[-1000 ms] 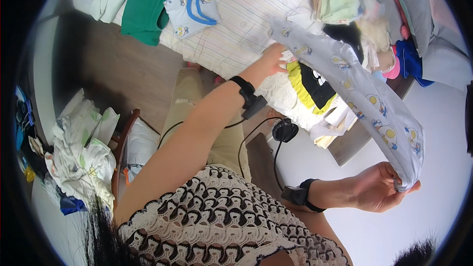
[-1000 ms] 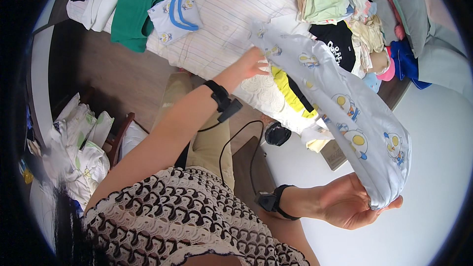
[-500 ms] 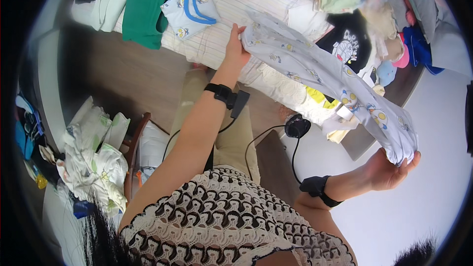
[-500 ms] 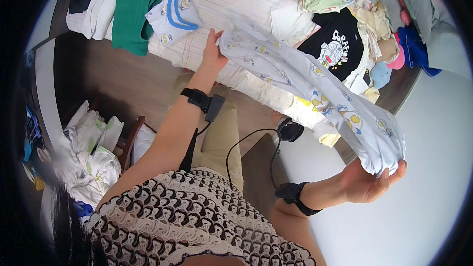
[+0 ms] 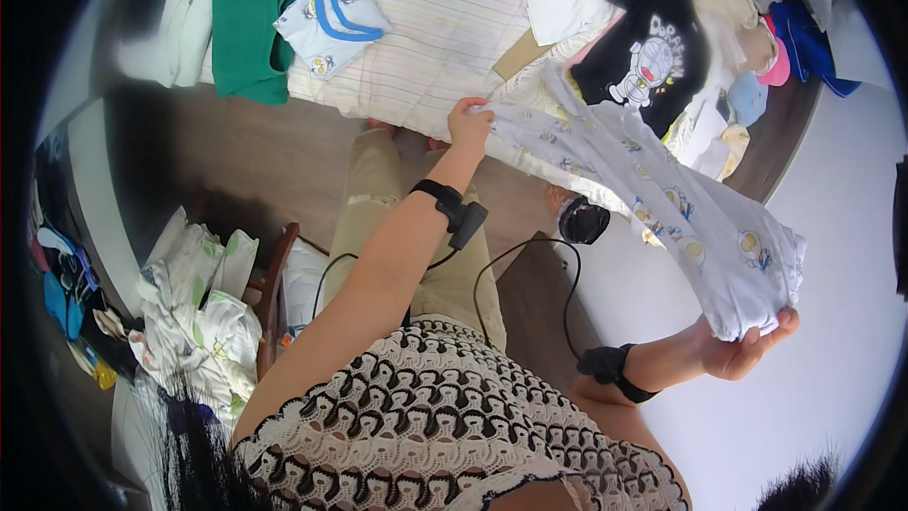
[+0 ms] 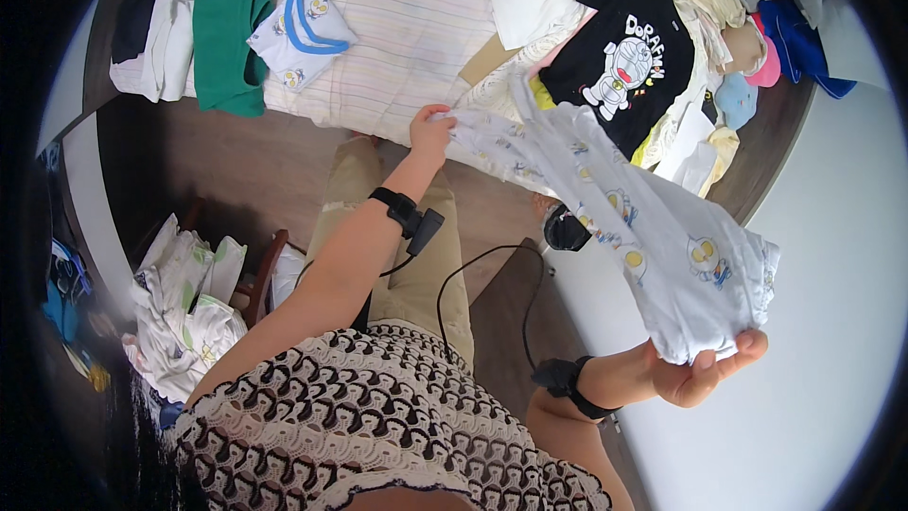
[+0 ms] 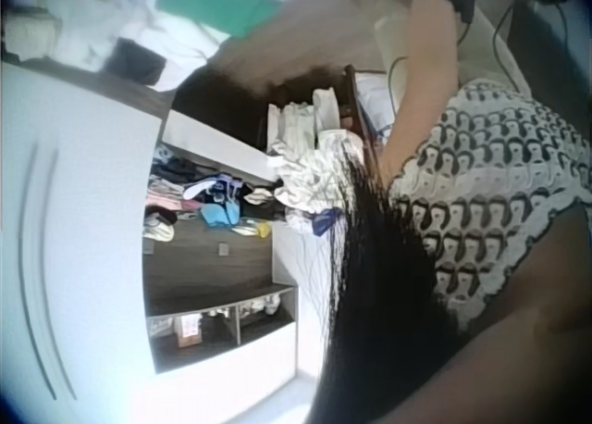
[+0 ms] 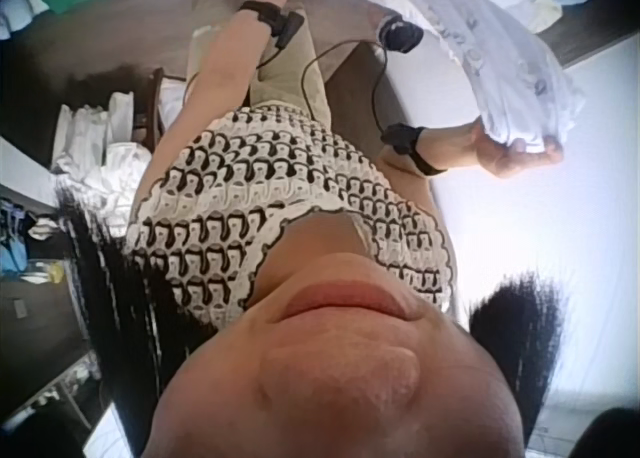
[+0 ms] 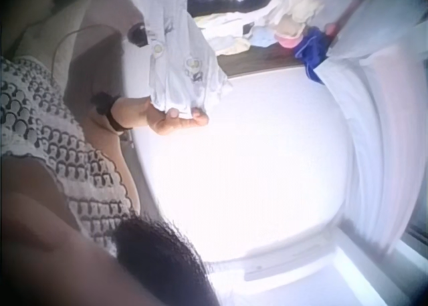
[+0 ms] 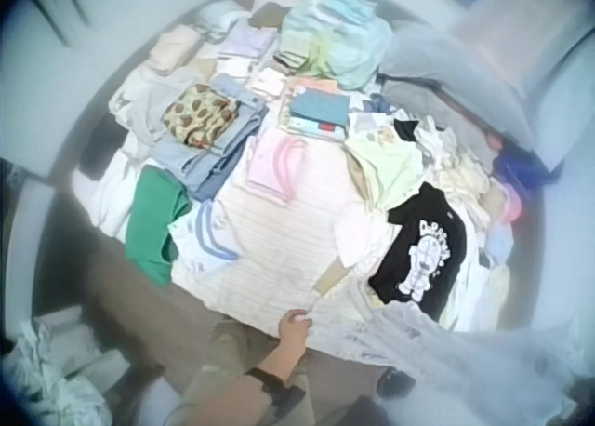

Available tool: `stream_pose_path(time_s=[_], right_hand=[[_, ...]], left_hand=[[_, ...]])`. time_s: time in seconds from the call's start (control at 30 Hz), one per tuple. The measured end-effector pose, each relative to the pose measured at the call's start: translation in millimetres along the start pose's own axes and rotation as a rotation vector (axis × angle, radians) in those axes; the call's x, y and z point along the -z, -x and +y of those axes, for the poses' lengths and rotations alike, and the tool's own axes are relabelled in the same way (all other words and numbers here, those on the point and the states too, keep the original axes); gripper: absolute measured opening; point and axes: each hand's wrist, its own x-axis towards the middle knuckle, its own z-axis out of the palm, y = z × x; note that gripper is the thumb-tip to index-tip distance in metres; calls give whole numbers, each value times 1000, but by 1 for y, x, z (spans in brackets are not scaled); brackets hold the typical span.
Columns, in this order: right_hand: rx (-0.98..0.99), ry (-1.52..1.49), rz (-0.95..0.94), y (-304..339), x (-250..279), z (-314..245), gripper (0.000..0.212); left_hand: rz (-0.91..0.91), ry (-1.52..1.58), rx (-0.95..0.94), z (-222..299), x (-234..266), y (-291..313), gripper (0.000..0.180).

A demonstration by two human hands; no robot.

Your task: Fold a various assortment of clothes on a bed.

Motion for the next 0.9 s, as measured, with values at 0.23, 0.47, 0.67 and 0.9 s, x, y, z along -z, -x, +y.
stream_pose_path(time_s=[0.23, 0.47, 0.67, 0.9], right_hand=[[141, 285, 295, 37, 0, -18, 28], [-162, 453, 315, 14, 60, 6, 35], [-679, 450, 222, 10, 107, 127, 38], [-620, 345, 62, 10, 123, 206, 54]], left_hand=[[-233, -60, 190, 22, -49, -4, 26], [-169, -96, -106, 81, -19, -33, 37], [37, 77, -247, 145, 76, -30, 32], [-125, 211, -397, 153, 93, 0, 8]])
